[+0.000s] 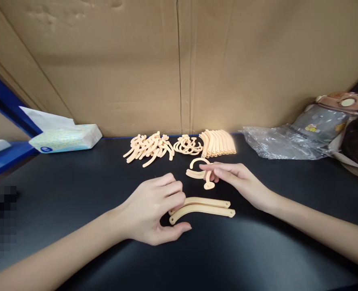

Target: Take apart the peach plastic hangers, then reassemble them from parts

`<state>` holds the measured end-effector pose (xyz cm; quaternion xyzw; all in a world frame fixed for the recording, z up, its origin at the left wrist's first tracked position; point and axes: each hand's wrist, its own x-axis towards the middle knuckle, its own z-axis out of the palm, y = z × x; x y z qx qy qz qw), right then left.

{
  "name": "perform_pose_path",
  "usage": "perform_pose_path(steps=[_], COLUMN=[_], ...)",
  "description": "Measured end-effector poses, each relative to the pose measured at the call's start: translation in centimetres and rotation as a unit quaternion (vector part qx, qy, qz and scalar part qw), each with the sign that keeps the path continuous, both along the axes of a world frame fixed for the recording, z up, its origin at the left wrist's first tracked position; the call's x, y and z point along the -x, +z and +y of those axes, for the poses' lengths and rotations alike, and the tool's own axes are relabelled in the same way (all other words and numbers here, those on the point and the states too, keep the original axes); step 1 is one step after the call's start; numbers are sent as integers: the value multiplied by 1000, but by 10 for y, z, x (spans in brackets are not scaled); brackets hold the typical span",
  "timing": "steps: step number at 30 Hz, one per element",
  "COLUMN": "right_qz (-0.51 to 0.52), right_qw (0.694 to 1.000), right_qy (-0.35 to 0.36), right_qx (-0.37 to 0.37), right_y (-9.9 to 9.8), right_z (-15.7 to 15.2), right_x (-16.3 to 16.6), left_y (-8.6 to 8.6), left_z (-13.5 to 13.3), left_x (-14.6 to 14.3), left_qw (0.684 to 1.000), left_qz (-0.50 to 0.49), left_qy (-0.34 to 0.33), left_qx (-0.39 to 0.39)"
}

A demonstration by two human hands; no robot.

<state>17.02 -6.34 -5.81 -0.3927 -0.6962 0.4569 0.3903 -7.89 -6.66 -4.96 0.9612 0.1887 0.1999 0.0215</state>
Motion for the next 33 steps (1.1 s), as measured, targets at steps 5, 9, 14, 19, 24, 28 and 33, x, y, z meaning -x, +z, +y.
perform_pose_path(steps=[5,9,14,19,24,28,33], right_qz=[44,39,19,32,38,33,36], right_qw=[999,998,998,997,997,997,996], right_qy=[15,46,52,63,50,36,32], right_qx=[21,7,-3,8,45,64,79], right_y=[-8,-10,-7,-8,-8,-8,-8], right_z=[5,6,4,4,4,5,5], right_x=[-1,-2,-2,-2,-1,1,3], left_y=[-2,-2,-2,-3,-6,-2,5], left_z=[1,2,1,0,2,3,10], left_x=[-2,-2,-3,-2,1,-1,-2], left_qw=[999,998,999,1000,998,964,836], left_qz=[41,52,43,13,-51,-183,-348], left_qy=[-12,-5,7,10,19,95,176], left_qx=[18,35,21,-15,31,168,385])
